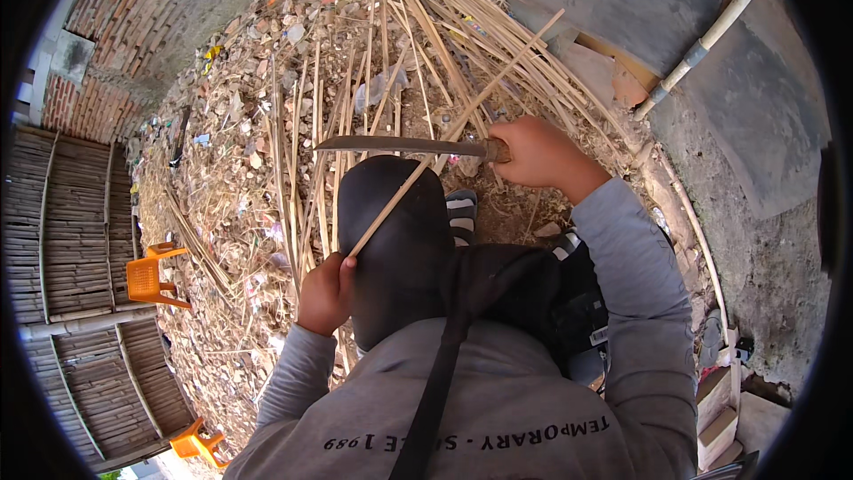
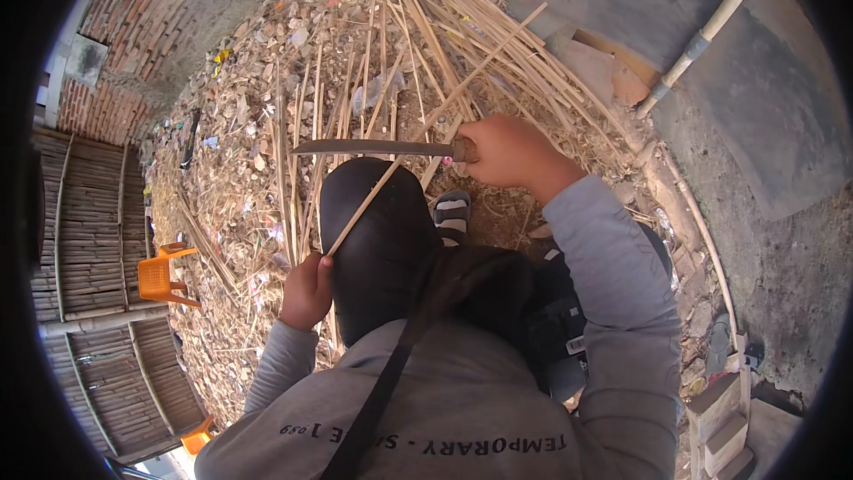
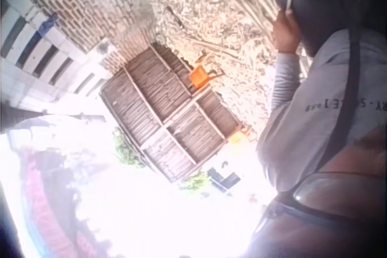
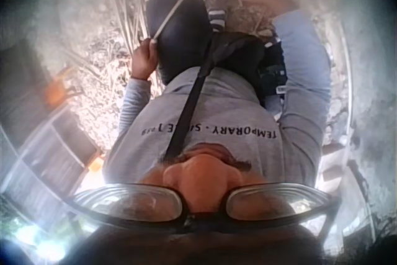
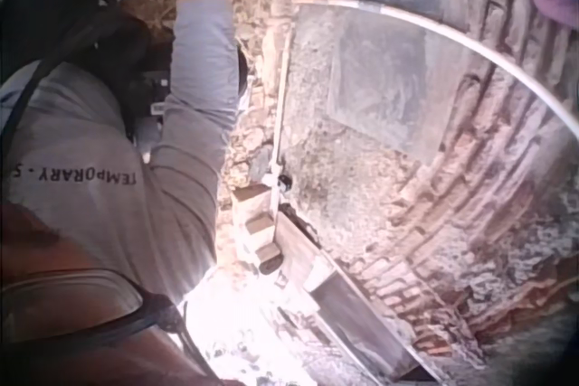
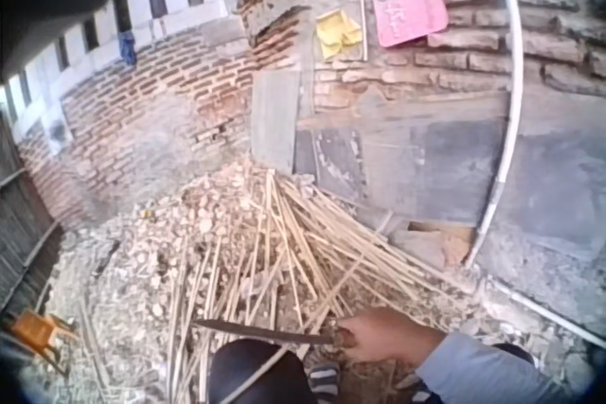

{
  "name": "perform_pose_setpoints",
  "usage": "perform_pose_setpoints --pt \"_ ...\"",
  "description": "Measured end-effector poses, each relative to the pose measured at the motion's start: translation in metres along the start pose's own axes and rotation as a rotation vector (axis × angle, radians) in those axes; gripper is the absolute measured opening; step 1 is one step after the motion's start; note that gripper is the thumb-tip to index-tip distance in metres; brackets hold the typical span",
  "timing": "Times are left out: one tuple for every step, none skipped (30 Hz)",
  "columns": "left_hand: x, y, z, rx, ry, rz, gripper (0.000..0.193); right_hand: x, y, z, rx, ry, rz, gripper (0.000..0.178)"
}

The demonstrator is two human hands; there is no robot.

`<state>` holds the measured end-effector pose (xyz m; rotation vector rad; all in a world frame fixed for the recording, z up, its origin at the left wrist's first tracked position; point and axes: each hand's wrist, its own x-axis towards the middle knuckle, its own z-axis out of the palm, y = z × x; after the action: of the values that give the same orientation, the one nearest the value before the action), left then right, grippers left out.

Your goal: The person strips layers from a thin bamboo stick using a knife held in the right hand while the left hand holds the bamboo. The person performs repeated scraping motions along the length of the bamboo stick while sitting on the ground in an outdoor workshop area.

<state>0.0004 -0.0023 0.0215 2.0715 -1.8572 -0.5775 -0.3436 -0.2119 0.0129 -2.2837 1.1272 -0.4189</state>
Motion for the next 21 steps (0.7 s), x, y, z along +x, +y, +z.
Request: perform_pose_setpoints --pt "0.000 0.001 -0.001 -0.004 0.007 0.010 0.039 0.000 -0.001 -0.001 0.001 0.001 -0.003 0.023" --pt "0.000 0.002 -0.001 -0.008 0.014 0.020 0.039 -0.001 -0.003 -0.004 -0.024 -0.020 0.015 0.024" --pt "0.000 0.002 -0.002 -0.006 0.014 0.019 0.039 -0.001 -0.004 -0.006 -0.049 -0.042 0.036 0.025" --pt "0.000 0.003 -0.002 -0.014 0.016 0.018 0.039 -0.001 -0.003 -0.005 -0.048 -0.042 0.034 0.025" --pt "0.000 0.003 -0.002 -0.022 0.017 0.016 0.038 -0.001 -0.002 -0.005 -0.017 -0.022 0.014 0.025" --pt "0.000 0.003 -0.001 -0.021 0.016 0.014 0.038 -0.001 -0.002 -0.004 0.015 -0.003 -0.005 0.026" --pt "0.000 0.002 -0.001 -0.021 0.014 0.013 0.038 -0.002 -0.002 -0.005 0.017 -0.005 -0.006 0.026" --pt "0.000 0.002 -0.001 -0.022 0.012 0.011 0.038 -0.003 -0.003 -0.005 0.025 0.012 0.000 0.027" --pt "0.000 0.002 -0.001 -0.020 0.012 0.010 0.038 -0.003 -0.003 -0.006 0.032 0.030 0.006 0.028" --pt "0.000 0.002 -0.001 -0.020 0.012 0.015 0.038 -0.003 0.000 -0.005 0.033 0.030 0.005 0.028" --pt "0.000 0.003 -0.002 -0.020 0.013 0.020 0.039 -0.004 0.004 -0.004 0.020 0.058 -0.014 0.027" --pt "0.000 0.002 -0.001 -0.020 0.012 0.016 0.039 -0.002 0.003 -0.003 0.006 0.081 -0.032 0.026" --pt "0.000 0.001 -0.001 -0.028 0.016 0.024 0.039 -0.001 0.002 -0.003 0.007 0.078 -0.033 0.026" --pt "0.001 0.000 0.000 -0.035 0.021 0.032 0.039 -0.001 0.001 -0.006 -0.027 0.071 -0.032 0.025" --pt "0.001 0.001 0.000 -0.032 0.022 0.031 0.039 -0.002 -0.001 -0.008 -0.059 0.069 -0.033 0.025" --pt "0.001 0.002 0.000 -0.027 0.018 0.028 0.040 -0.002 0.001 -0.008 -0.057 0.070 -0.035 0.025" --pt "0.001 0.002 0.000 -0.023 0.013 0.025 0.040 -0.002 0.006 -0.006 -0.104 0.135 -0.079 0.025" --pt "0.000 0.002 0.000 -0.021 0.014 0.022 0.040 -0.001 0.006 -0.006 -0.151 0.198 -0.124 0.025" --pt "0.000 0.001 0.000 -0.014 0.008 0.008 0.041 -0.001 0.005 -0.007 -0.149 0.197 -0.126 0.025" --pt "0.000 0.001 0.000 -0.008 0.002 -0.006 0.042 -0.002 0.004 -0.009 -0.200 0.204 -0.123 0.025" --pt "0.000 0.000 0.000 -0.009 0.002 -0.007 0.042 -0.002 0.001 -0.013 -0.253 0.211 -0.119 0.026"
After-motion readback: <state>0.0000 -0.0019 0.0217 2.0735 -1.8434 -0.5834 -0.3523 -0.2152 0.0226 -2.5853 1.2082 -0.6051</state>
